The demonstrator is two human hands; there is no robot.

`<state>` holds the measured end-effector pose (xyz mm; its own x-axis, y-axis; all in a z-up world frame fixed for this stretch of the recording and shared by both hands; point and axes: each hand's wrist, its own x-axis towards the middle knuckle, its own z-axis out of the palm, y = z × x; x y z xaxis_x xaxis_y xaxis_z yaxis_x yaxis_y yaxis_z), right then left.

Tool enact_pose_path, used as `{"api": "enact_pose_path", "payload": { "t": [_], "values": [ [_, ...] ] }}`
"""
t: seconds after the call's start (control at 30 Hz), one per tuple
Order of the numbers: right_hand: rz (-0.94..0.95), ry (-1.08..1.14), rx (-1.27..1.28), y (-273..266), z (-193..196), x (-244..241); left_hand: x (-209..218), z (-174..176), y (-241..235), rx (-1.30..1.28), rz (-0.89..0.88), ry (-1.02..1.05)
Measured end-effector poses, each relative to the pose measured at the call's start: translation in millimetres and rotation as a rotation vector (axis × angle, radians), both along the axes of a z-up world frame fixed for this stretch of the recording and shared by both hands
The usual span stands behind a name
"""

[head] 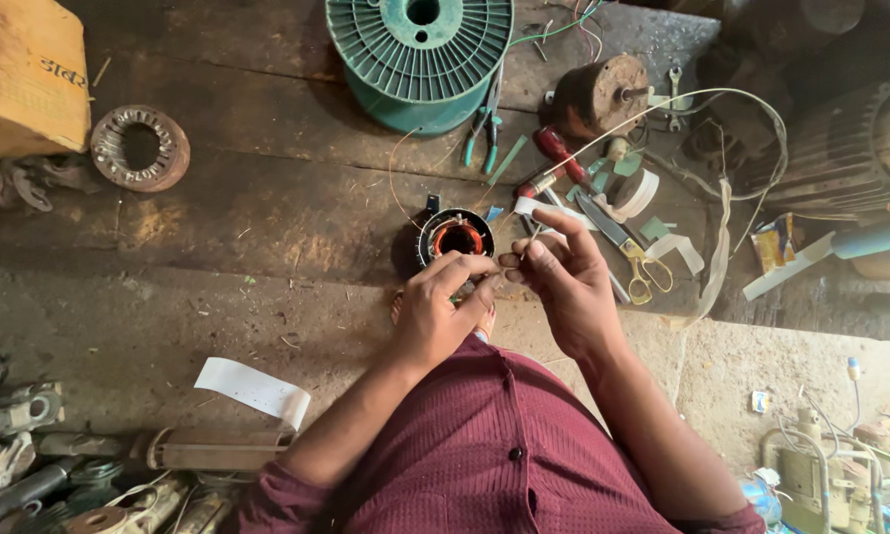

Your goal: The person repairs an electrical motor stator by stripping copper wire insulation, twisting wire ends, and wrapping them with insulating tape. They use pliers and a knife to strip and cut the wires, then apply tape to insulate the connections.

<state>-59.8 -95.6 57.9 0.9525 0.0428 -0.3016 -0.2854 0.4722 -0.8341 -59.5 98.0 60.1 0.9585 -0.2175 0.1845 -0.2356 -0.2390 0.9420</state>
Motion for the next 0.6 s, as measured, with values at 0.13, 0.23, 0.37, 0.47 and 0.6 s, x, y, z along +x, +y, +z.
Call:
{"api": "enact_pose_path", "payload": {
  "t": [0.13,0.23,0.37,0.47,0.6],
  "values": [
    [-0.038,0.078,0.063,-1.7,-5.3,4.9,0.2,0.5,-0.1,0.018,-0.007,-0.015],
    [-0.034,0.082,0.082,-1.2,-7.6,4.6,0.5,0.1,0.2,0.026,-0.002,-0.051],
    [-0.023,0.075,0.086,-0.9,-7.7,5.2,0.8,-0.4,0.7,0.009,-0.006,-0.029],
    [-0.019,0.071,0.083,-0.1,-6.4,6.7,1.4,-0.6,1.1,0.013,-0.007,-0.038],
    [-0.017,0.069,0.07,1.0,-5.5,7.1,2.0,-1.4,1.5,0.019,-0.01,-0.028]
  ]
}}
